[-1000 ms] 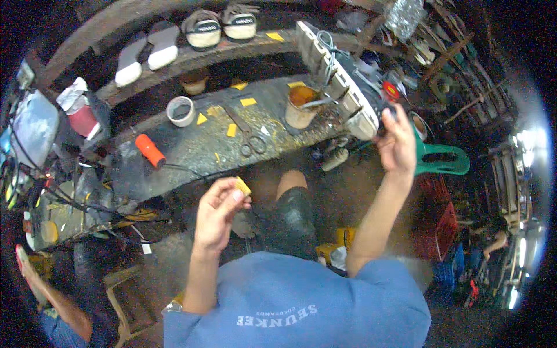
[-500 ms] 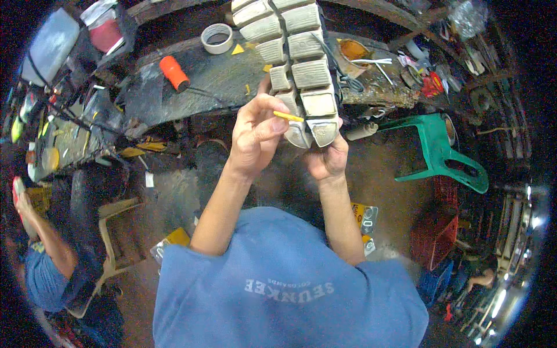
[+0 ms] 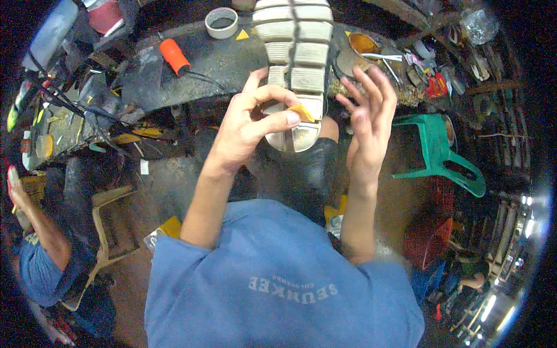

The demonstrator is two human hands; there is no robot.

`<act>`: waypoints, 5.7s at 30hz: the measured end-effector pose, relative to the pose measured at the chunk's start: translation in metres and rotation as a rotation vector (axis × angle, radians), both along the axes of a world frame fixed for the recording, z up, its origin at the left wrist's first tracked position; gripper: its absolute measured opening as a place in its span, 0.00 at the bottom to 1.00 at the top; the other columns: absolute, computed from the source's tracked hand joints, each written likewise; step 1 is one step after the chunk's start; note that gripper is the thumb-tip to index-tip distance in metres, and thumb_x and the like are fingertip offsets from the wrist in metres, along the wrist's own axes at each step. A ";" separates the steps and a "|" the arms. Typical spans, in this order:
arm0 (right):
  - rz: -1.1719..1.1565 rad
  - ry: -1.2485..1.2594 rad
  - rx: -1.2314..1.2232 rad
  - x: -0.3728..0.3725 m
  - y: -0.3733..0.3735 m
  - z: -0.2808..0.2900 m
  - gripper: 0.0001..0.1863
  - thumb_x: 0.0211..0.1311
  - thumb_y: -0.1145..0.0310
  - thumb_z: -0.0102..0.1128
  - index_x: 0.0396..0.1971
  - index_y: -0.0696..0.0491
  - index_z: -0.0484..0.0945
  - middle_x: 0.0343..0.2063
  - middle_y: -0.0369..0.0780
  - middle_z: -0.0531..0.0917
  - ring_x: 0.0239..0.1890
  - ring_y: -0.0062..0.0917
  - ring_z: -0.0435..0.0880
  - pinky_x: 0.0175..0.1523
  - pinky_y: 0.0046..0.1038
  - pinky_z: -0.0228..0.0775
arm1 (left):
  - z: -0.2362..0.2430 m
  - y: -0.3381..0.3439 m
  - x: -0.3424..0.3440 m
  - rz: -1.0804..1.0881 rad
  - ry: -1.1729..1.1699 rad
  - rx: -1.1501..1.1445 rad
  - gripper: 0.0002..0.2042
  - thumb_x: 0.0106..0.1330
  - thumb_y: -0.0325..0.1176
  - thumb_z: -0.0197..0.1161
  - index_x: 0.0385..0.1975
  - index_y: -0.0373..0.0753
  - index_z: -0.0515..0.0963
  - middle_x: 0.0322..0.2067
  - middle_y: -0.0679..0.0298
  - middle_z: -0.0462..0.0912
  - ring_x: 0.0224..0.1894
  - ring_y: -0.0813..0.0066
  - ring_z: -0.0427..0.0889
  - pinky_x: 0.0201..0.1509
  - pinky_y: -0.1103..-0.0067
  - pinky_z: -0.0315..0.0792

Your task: The person cuts a small yellow rubber piece with shears, repeatedly checks its fit against the sole of a sneaker, and presses it into place on the shoe sole.

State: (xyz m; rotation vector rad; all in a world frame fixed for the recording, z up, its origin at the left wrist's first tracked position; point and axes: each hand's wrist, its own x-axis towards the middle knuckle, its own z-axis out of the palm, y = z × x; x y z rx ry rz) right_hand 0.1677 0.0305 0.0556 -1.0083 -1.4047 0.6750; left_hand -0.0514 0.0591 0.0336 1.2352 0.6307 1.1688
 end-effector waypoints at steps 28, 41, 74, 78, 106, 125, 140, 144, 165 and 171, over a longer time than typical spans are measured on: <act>-0.162 1.029 -0.324 -0.011 -0.013 -0.047 0.18 0.77 0.63 0.56 0.61 0.53 0.76 0.56 0.39 0.84 0.58 0.31 0.83 0.65 0.41 0.73 | -0.007 -0.043 -0.003 0.262 0.258 -0.232 0.13 0.59 0.23 0.77 0.44 0.35 0.87 0.38 0.66 0.85 0.38 0.83 0.83 0.45 0.84 0.77; -0.132 1.064 -0.323 -0.011 -0.019 -0.044 0.19 0.77 0.62 0.58 0.62 0.53 0.75 0.57 0.39 0.83 0.58 0.31 0.82 0.66 0.41 0.72 | -0.006 -0.041 -0.002 0.397 0.449 0.076 0.14 0.55 0.24 0.79 0.42 0.40 0.90 0.35 0.65 0.85 0.34 0.81 0.81 0.41 0.84 0.76; -0.252 1.089 -0.328 -0.023 -0.027 -0.036 0.21 0.78 0.60 0.56 0.63 0.52 0.74 0.57 0.38 0.83 0.59 0.30 0.81 0.66 0.40 0.71 | -0.001 -0.040 -0.005 0.499 0.712 0.468 0.20 0.47 0.30 0.82 0.44 0.43 0.90 0.32 0.64 0.83 0.34 0.70 0.81 0.38 0.77 0.76; -0.294 1.001 -0.268 -0.024 -0.030 -0.029 0.22 0.78 0.60 0.55 0.65 0.52 0.72 0.58 0.38 0.81 0.60 0.29 0.81 0.66 0.40 0.71 | 0.000 -0.041 -0.004 0.511 0.722 0.490 0.20 0.46 0.29 0.83 0.43 0.44 0.90 0.32 0.64 0.83 0.33 0.70 0.81 0.37 0.76 0.76; -0.172 1.145 -0.383 -0.025 -0.027 -0.028 0.19 0.78 0.61 0.54 0.64 0.49 0.74 0.58 0.36 0.83 0.60 0.29 0.81 0.67 0.39 0.70 | 0.008 -0.039 -0.002 0.480 0.650 0.475 0.18 0.48 0.24 0.79 0.41 0.38 0.85 0.32 0.63 0.82 0.31 0.75 0.78 0.37 0.79 0.75; -0.117 1.202 -0.537 -0.012 -0.029 -0.036 0.18 0.76 0.61 0.57 0.60 0.50 0.77 0.55 0.37 0.85 0.57 0.30 0.83 0.66 0.39 0.72 | 0.006 -0.045 -0.007 0.356 0.411 0.343 0.23 0.47 0.25 0.80 0.47 0.37 0.85 0.35 0.62 0.83 0.36 0.74 0.80 0.41 0.79 0.76; -0.082 1.240 -0.630 -0.007 -0.030 -0.044 0.18 0.76 0.60 0.58 0.60 0.50 0.78 0.55 0.37 0.85 0.58 0.31 0.83 0.67 0.41 0.71 | 0.004 -0.052 0.003 0.447 0.403 0.372 0.19 0.49 0.21 0.77 0.43 0.39 0.86 0.33 0.63 0.81 0.32 0.77 0.78 0.37 0.81 0.74; -0.064 1.265 -0.670 -0.007 -0.025 -0.048 0.19 0.76 0.59 0.59 0.60 0.51 0.78 0.56 0.38 0.85 0.59 0.32 0.82 0.68 0.42 0.70 | 0.006 -0.049 0.003 0.472 0.396 0.371 0.19 0.48 0.20 0.77 0.43 0.39 0.86 0.33 0.64 0.81 0.32 0.77 0.79 0.36 0.82 0.75; -0.165 1.149 -0.511 -0.017 -0.033 -0.032 0.19 0.77 0.60 0.57 0.60 0.52 0.77 0.57 0.38 0.84 0.60 0.31 0.81 0.69 0.41 0.68 | 0.001 -0.050 -0.006 0.438 0.449 0.347 0.23 0.48 0.22 0.77 0.48 0.38 0.86 0.35 0.63 0.80 0.35 0.75 0.79 0.41 0.80 0.76; -0.180 1.147 -0.498 -0.018 -0.032 -0.032 0.19 0.77 0.60 0.57 0.61 0.51 0.77 0.57 0.38 0.84 0.60 0.30 0.82 0.68 0.40 0.69 | -0.002 -0.051 -0.006 0.451 0.462 0.323 0.21 0.49 0.24 0.78 0.46 0.36 0.86 0.34 0.63 0.81 0.36 0.73 0.79 0.42 0.79 0.74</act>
